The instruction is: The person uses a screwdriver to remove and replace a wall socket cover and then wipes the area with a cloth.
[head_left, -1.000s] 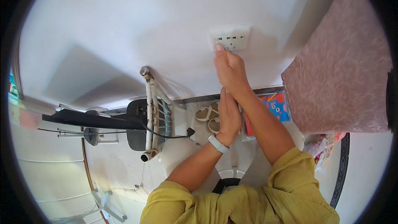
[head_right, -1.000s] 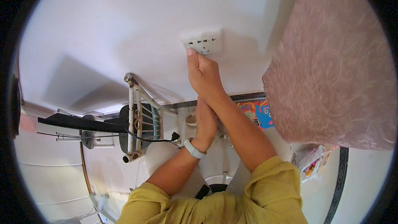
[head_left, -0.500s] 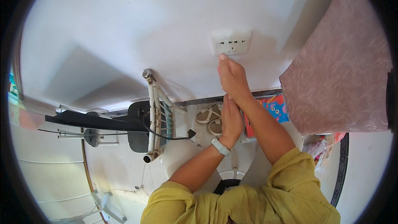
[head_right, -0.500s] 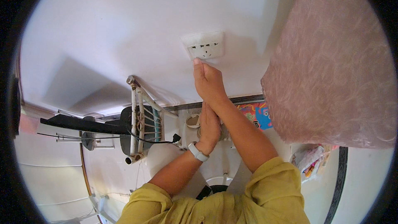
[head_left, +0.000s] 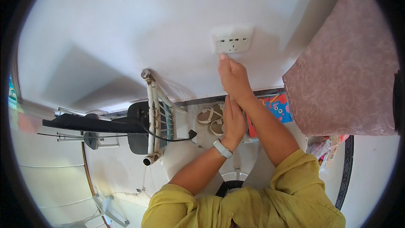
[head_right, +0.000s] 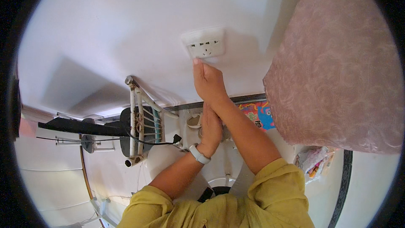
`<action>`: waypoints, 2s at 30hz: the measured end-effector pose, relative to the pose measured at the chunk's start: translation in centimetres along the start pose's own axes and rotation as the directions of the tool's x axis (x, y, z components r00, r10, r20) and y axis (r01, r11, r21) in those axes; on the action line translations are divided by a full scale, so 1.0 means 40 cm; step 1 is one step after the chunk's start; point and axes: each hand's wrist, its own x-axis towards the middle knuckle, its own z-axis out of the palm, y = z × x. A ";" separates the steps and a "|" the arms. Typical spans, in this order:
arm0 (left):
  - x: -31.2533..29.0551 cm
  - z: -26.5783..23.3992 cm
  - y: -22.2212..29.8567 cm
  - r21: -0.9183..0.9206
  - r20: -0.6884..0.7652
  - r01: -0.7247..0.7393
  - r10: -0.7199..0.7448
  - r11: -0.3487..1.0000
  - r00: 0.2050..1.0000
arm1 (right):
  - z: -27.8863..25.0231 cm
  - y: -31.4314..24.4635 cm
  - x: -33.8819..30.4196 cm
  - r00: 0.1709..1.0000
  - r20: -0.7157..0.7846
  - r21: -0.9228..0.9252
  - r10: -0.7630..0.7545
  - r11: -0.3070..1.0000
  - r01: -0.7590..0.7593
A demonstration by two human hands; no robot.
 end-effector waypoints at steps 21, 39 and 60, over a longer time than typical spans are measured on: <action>0.011 0.009 -0.009 0.071 -0.095 -0.069 0.076 0.995 0.993 | 0.004 -0.041 0.001 0.998 0.005 -0.024 0.066 0.998 -0.066; -0.002 0.009 0.032 0.058 0.013 0.074 -0.075 0.996 0.997 | -0.015 -0.021 -0.003 0.999 0.035 -0.093 0.012 0.996 -0.009; 0.022 -0.014 0.042 0.065 0.020 -0.093 0.091 0.994 0.996 | 0.001 -0.077 0.000 1.000 0.029 0.049 0.002 0.999 -0.003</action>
